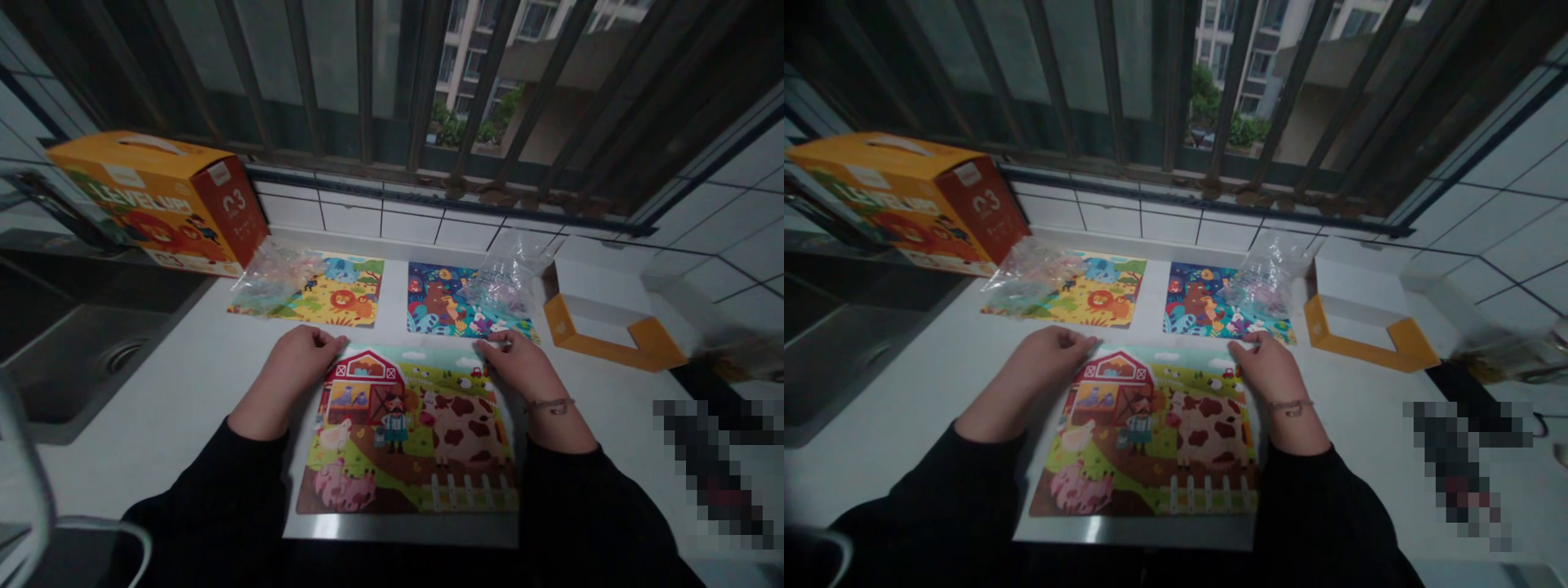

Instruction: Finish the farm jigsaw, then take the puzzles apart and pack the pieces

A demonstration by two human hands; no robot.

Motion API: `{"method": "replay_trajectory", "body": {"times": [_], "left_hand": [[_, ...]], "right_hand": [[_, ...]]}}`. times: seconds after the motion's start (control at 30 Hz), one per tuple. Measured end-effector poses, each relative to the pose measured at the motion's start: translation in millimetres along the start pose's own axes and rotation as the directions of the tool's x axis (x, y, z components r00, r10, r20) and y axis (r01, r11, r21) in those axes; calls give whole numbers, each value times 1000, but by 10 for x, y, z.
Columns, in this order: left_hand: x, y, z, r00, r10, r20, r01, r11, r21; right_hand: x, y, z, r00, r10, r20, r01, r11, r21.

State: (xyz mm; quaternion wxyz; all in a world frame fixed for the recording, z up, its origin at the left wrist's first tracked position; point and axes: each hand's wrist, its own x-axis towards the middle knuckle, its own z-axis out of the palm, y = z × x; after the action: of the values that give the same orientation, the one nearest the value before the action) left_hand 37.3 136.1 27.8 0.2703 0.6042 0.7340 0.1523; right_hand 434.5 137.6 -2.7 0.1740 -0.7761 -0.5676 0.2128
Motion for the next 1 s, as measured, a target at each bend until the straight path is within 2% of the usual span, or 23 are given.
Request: {"method": "replay_trajectory", "body": {"times": [0.17, 0.27, 0.43, 0.57, 0.77, 0.9, 1.0], "left_hand": [[27, -63, 61, 1000, 27, -3, -27, 982, -189], [22, -53, 117, 998, 32, 60, -13, 956, -294], [-13, 17, 163, 984, 21, 176, 57, 904, -423], [-11, 16, 208, 980, 63, 191, 27, 899, -436], [-24, 43, 308, 955, 203, 215, -63, 850, -522], [-47, 90, 336, 950, 225, 216, -64, 817, -572], [-68, 114, 339, 950, 209, 231, -7, 755, -656]], "right_hand": [[21, 14, -1, 995, 50, 82, -66, 977, 204], [15, -4, 29, 992, -1, 126, -31, 966, 256], [-16, -46, 91, 991, -62, 118, 19, 942, 335], [-33, -88, 110, 986, -78, 145, 32, 953, 300], [-52, -132, 138, 970, -141, 200, 78, 952, 295], [-106, -191, 165, 968, -172, 181, 119, 955, 272], [-141, -234, 162, 970, -192, 152, 139, 942, 305]]}}
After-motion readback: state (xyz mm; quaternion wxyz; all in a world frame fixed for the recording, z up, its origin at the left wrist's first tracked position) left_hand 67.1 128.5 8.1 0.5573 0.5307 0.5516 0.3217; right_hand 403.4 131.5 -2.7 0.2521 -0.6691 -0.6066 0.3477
